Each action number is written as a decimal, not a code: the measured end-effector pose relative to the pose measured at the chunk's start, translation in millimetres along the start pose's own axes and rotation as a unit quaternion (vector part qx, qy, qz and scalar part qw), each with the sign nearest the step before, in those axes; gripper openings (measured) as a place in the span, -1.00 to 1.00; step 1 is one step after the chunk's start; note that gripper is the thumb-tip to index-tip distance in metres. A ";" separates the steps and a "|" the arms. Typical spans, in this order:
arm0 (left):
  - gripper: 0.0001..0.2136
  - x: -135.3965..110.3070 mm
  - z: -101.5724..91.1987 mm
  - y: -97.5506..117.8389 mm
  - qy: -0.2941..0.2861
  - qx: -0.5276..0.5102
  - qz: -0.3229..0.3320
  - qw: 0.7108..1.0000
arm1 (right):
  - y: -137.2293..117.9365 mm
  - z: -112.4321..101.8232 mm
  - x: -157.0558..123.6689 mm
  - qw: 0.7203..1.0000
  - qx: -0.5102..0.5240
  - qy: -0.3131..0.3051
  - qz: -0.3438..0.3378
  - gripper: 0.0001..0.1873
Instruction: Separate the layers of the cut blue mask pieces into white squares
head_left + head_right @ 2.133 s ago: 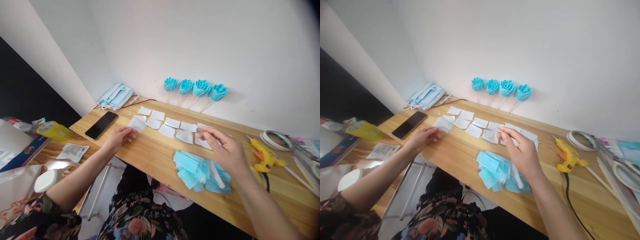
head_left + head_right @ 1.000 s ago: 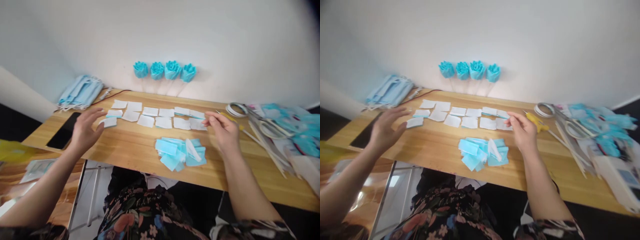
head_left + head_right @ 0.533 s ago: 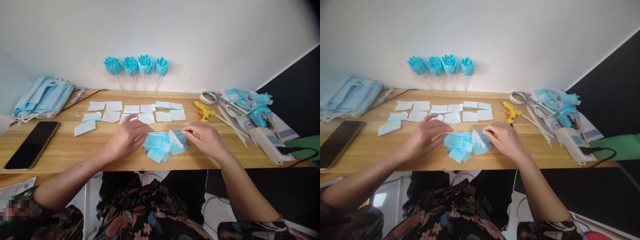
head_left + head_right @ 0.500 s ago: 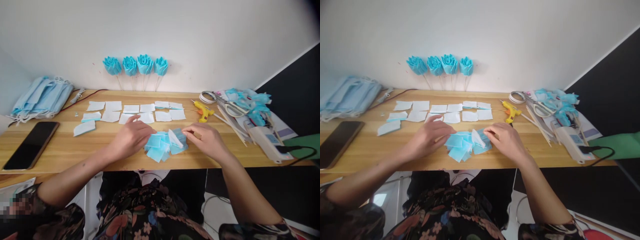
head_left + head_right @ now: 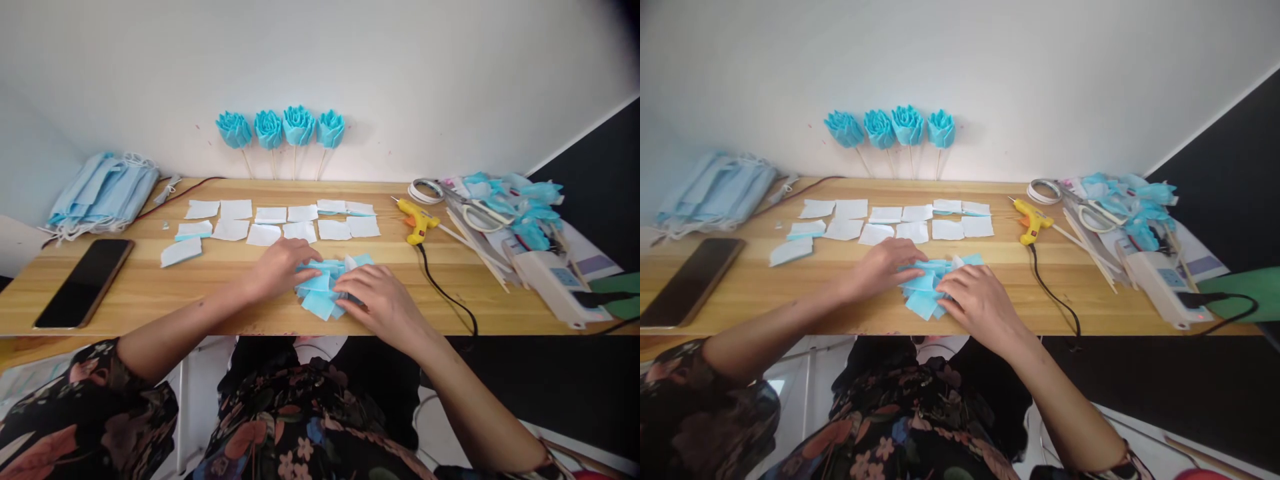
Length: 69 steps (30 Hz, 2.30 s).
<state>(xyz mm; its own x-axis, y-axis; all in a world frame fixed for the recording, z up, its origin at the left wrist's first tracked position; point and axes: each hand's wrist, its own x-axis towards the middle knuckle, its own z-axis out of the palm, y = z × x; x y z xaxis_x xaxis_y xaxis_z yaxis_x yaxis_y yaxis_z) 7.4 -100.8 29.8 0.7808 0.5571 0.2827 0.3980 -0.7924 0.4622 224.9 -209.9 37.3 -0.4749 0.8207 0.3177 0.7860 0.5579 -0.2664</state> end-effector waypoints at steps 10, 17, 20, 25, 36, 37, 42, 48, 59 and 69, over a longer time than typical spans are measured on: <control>-0.86 14.1 -22.1 -4.1 0.074 -0.390 -0.171 0.902 | 0.5 13.5 -5.3 0.999 -0.003 -0.030 0.011 -0.88; -0.69 31.1 -24.0 -13.4 0.106 -0.680 -0.193 0.700 | 4.4 -11.7 6.7 0.998 0.056 0.039 -0.004 -0.86; -0.69 30.6 -19.4 -14.1 0.101 -0.712 -0.211 0.663 | 8.9 -24.9 24.4 0.983 0.113 0.126 0.075 -0.85; -0.77 23.3 -14.1 -16.9 0.100 -0.720 -0.233 0.646 | 10.3 -15.9 75.6 0.942 0.241 0.128 0.194 -0.65; -0.69 25.0 -14.9 -25.6 0.143 -0.746 -0.237 0.606 | 26.0 15.2 137.7 0.897 0.371 0.126 0.202 -0.75; -0.63 25.4 -15.3 -26.3 0.146 -0.739 -0.238 0.613 | 29.1 17.0 136.6 0.889 0.387 0.135 0.205 -0.74; -0.59 23.5 -14.0 -27.4 0.165 -0.626 -0.233 0.726 | 37.4 25.4 126.0 0.876 0.405 0.142 0.221 -0.68; -0.76 21.2 -12.2 -26.4 0.185 -0.525 -0.266 0.787 | 36.3 22.8 121.6 0.864 0.431 0.154 0.210 -0.66; -0.74 22.0 -14.3 -28.1 0.236 -0.582 -0.254 0.736 | 37.0 31.1 122.9 0.860 0.454 0.092 0.214 -0.70; -0.72 21.1 -10.4 -35.0 0.250 -0.573 -0.261 0.736 | 38.6 30.3 122.2 0.868 0.423 0.141 0.219 -0.71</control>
<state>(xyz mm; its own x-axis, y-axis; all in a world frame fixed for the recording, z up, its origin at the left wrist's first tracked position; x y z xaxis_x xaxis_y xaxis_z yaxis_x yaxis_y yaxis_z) 4.9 -58.7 28.3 0.2774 0.9598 -0.0423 -0.3105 0.1313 0.9415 185.2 -84.3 38.3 0.0057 0.9806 0.1959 0.2388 0.1889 -0.9525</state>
